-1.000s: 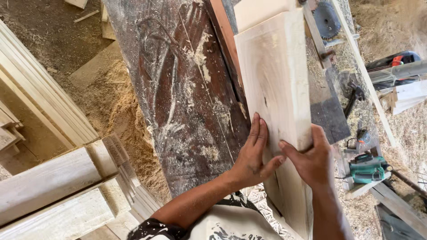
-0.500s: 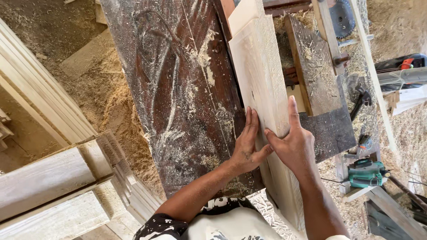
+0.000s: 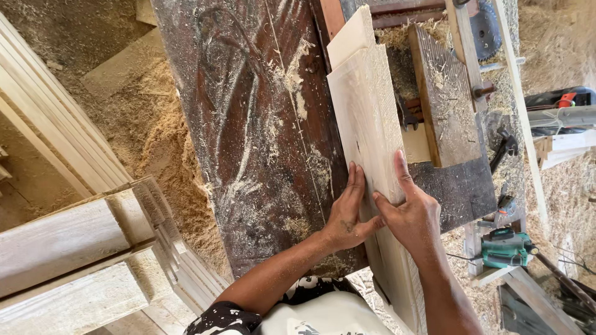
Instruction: The person shapes a wooden plank using a manual mortising machine, repeatedly striking a chisel with a hammer to cut a notch. They measure the notch with a ruler and continue refining the cut.
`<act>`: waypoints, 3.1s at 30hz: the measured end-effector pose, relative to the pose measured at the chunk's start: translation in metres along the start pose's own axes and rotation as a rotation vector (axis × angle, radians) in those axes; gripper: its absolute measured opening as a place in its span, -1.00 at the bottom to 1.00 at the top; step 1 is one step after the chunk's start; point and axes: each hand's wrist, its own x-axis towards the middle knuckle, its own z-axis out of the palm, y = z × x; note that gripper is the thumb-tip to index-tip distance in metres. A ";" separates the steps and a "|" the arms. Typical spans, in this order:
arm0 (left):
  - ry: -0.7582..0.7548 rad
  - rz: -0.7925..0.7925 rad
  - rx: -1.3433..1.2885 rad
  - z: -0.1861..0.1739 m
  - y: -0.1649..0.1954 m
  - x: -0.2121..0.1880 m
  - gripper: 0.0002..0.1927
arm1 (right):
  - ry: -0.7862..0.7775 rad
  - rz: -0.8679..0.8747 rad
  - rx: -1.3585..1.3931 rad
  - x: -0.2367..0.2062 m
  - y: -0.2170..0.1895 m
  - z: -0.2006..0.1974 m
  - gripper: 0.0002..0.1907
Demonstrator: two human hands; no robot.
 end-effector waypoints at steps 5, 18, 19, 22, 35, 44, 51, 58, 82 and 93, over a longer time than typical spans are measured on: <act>-0.017 -0.021 -0.008 0.000 -0.006 0.000 0.27 | 0.006 0.014 -0.049 0.002 0.005 0.005 -0.07; -0.033 -0.036 0.067 -0.001 -0.018 0.005 0.29 | 0.014 -0.017 -0.038 0.011 0.009 0.010 -0.09; -0.035 -0.035 0.072 -0.001 -0.020 0.004 0.29 | 0.015 -0.018 -0.039 0.011 0.010 0.010 -0.09; -0.044 -0.030 0.087 -0.001 -0.022 0.004 0.29 | 0.010 -0.015 -0.040 0.011 0.012 0.011 -0.09; -0.030 0.012 -0.011 -0.009 -0.006 -0.005 0.15 | 0.019 0.021 0.036 -0.002 0.009 -0.003 -0.08; -0.215 -0.055 -0.747 0.038 0.056 -0.013 -0.47 | 0.287 0.062 0.722 -0.091 0.043 -0.098 -0.03; -0.156 0.022 -0.535 0.057 0.177 -0.003 -0.49 | 0.581 -0.120 0.951 -0.124 0.147 -0.120 -0.63; -0.211 0.325 0.408 0.051 0.257 -0.002 -0.40 | 0.649 -0.042 1.169 -0.168 0.197 -0.080 -0.73; -0.783 0.461 1.267 -0.024 0.153 -0.080 -0.31 | 0.072 0.416 1.116 -0.286 0.189 0.191 -0.48; -0.942 0.238 1.412 -0.042 0.123 -0.078 -0.26 | 0.269 0.681 1.969 -0.331 0.219 0.151 -0.51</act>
